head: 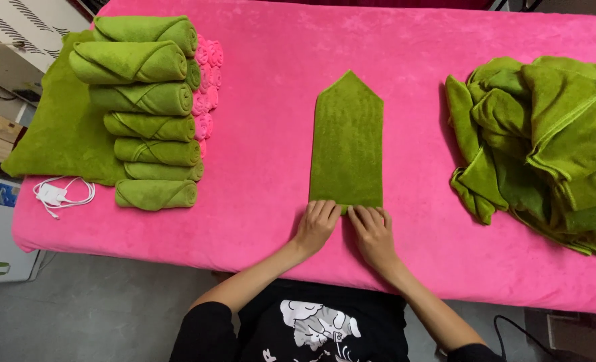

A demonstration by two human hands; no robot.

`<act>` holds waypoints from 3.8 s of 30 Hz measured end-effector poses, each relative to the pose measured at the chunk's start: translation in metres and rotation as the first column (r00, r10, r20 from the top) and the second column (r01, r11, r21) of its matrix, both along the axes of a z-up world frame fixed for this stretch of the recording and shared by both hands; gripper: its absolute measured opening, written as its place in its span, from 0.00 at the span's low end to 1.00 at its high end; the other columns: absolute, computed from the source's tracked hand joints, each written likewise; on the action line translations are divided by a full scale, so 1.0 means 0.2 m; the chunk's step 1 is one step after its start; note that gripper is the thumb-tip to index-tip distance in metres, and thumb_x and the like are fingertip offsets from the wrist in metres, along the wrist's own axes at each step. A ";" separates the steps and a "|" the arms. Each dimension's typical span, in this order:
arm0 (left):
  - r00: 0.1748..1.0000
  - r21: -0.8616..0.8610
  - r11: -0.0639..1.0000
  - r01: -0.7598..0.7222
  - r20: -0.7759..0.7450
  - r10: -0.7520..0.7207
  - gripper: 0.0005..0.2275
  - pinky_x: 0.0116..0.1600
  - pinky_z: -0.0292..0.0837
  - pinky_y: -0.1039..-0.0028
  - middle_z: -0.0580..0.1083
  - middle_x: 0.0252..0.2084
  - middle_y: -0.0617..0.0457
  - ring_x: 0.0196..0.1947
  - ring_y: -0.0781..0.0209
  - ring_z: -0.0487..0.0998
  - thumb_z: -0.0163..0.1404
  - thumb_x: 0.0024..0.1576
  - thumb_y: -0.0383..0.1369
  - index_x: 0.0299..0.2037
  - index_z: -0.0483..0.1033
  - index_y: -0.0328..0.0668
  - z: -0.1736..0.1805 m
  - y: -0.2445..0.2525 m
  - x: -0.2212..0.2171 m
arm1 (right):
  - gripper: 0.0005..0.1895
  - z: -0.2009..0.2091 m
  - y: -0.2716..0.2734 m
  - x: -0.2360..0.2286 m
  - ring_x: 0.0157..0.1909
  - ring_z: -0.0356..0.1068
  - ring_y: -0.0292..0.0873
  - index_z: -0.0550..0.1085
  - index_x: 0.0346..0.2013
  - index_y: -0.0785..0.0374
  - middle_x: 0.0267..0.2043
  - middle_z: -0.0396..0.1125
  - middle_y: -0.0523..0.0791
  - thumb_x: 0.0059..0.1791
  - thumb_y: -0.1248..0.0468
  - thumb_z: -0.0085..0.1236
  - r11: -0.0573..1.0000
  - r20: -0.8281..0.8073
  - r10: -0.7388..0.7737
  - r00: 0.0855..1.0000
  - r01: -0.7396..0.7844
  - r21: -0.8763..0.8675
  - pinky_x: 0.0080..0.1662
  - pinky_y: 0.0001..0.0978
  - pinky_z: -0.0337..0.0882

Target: Folding and rolling green towels into decorative pointed shapes on a pink massage table.

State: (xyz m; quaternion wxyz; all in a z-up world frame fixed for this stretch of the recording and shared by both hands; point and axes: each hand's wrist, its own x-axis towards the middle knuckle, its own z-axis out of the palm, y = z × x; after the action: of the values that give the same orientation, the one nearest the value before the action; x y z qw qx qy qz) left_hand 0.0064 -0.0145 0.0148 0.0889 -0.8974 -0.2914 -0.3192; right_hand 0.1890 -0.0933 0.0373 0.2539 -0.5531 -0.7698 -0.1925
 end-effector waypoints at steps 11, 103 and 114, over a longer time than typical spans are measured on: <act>0.996 -0.098 0.991 0.090 0.004 -0.090 0.09 0.49 0.70 0.66 0.71 0.45 0.48 0.49 0.51 0.76 0.50 0.67 0.31 0.54 0.77 0.41 0.03 0.13 -0.06 | 0.16 -0.04 0.15 0.06 0.57 0.66 0.49 0.79 0.55 0.59 0.50 0.68 0.49 0.54 0.67 0.52 0.997 0.013 -0.044 0.999 0.045 -0.065 0.67 0.50 0.55; 0.974 -0.033 0.974 0.224 -0.032 -0.225 0.12 0.50 0.78 0.68 0.76 0.40 0.49 0.43 0.54 0.81 0.55 0.63 0.36 0.52 0.78 0.39 -0.08 0.60 0.02 | 0.12 0.02 0.48 0.34 0.50 0.73 0.49 0.78 0.53 0.59 0.46 0.71 0.47 0.55 0.64 0.58 0.985 -0.014 0.170 0.985 -0.170 0.017 0.55 0.43 0.71; 0.928 -0.744 0.624 0.240 -0.012 -0.372 0.11 0.58 0.75 0.53 0.81 0.46 0.36 0.51 0.37 0.82 0.55 0.63 0.27 0.53 0.82 0.32 0.21 0.86 0.05 | 0.09 0.15 0.79 0.49 0.43 0.80 0.53 0.83 0.46 0.60 0.37 0.79 0.48 0.52 0.65 0.61 0.806 -0.213 0.153 0.965 -0.247 -0.539 0.55 0.52 0.68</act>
State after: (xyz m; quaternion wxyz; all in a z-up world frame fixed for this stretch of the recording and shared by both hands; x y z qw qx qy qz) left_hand 0.0161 0.1575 0.0558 -0.3084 -0.9168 -0.2281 -0.1112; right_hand 0.2876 0.0640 0.0663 0.1598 -0.5321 -0.8236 0.1144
